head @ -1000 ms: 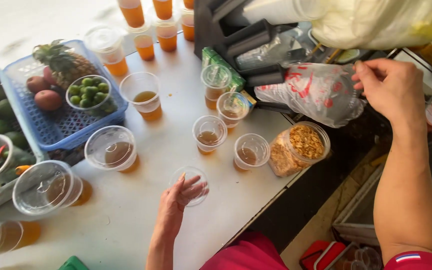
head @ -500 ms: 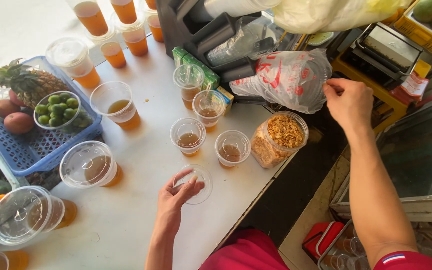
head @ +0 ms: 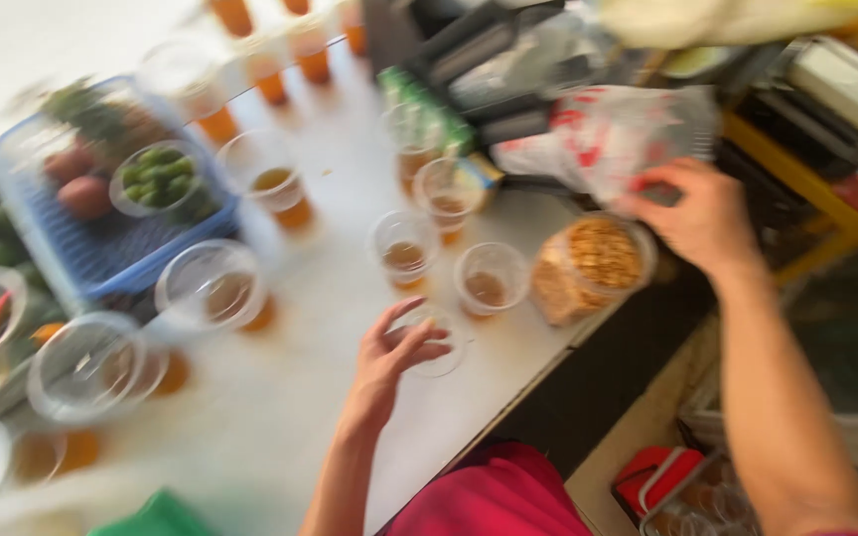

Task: Preparing and packaging several plastic cups of juice at a drink stand.

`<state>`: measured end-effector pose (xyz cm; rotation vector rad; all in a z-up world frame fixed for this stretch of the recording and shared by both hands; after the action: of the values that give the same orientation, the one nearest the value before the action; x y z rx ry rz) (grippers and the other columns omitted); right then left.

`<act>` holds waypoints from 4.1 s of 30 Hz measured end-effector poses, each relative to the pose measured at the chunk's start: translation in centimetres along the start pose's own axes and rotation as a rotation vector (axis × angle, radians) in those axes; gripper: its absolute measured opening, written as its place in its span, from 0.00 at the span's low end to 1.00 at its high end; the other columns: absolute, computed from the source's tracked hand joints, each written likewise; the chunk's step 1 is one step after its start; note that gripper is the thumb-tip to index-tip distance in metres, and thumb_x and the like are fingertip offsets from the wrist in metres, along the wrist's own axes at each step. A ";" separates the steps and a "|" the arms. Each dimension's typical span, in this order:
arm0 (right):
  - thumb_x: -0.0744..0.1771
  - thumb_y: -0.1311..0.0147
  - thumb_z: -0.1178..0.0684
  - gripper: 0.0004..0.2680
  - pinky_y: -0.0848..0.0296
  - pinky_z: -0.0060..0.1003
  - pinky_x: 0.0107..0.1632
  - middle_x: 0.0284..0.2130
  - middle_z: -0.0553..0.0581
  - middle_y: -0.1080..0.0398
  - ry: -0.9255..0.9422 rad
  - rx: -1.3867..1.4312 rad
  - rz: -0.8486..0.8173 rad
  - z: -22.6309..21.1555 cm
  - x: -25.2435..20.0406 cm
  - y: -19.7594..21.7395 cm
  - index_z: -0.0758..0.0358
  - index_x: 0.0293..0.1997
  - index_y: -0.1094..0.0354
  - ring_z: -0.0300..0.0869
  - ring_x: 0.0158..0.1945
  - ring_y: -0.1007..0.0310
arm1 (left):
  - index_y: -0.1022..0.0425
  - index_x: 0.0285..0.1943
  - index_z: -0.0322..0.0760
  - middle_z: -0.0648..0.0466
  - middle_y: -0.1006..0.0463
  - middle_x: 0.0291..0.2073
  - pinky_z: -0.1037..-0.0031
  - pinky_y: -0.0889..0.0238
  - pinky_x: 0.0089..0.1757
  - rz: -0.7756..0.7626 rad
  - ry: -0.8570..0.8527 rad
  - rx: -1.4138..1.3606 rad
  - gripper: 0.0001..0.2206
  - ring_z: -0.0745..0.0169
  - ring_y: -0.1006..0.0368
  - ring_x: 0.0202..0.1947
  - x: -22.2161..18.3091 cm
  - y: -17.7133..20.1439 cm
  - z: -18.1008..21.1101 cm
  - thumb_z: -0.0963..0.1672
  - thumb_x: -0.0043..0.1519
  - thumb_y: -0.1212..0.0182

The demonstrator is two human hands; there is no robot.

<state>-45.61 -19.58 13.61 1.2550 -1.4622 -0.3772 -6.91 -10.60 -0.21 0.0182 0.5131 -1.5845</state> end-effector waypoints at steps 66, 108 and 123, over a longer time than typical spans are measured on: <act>0.74 0.51 0.46 0.10 0.39 0.22 0.42 0.34 0.42 0.36 -0.433 1.041 0.247 3.3 -1.2 -3.1 0.63 0.46 0.35 0.26 0.37 0.43 | 0.54 0.80 0.44 0.48 0.26 0.16 0.57 0.38 0.21 -0.359 -1.110 1.552 0.40 0.47 0.27 0.16 5.5 -28.3 8.7 0.38 0.56 0.41; 0.67 0.39 0.50 0.10 0.24 0.49 0.44 0.34 0.67 0.22 0.176 -0.270 -0.140 -3.6 18.6 -5.3 0.64 0.49 0.22 0.58 0.37 0.21 | 0.29 0.57 0.33 0.42 0.28 0.56 0.56 0.27 0.33 0.110 -0.891 1.096 0.15 0.40 0.22 0.32 9.7 -29.9 9.9 0.41 0.61 0.39; 0.75 0.45 0.54 0.09 0.27 0.27 0.51 0.45 0.54 0.23 -0.404 0.659 0.432 1.8 -2.3 3.5 0.71 0.56 0.27 0.33 0.46 0.26 | 0.23 0.61 0.51 0.55 0.20 0.56 0.68 0.26 0.40 -0.019 -1.166 0.629 0.15 0.54 0.19 0.40 5.0 -28.9 10.3 0.45 0.65 0.36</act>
<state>-49.26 -17.02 14.60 1.3561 -2.2659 0.1778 -31.79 -18.97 16.43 -0.4100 -0.8878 -1.4376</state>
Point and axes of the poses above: each hand's wrist, its own x-axis towards the middle knuckle, its own y-axis out of the back of the hand, z = x × y, the point moved 8 cm from there along x, towards the middle knuckle
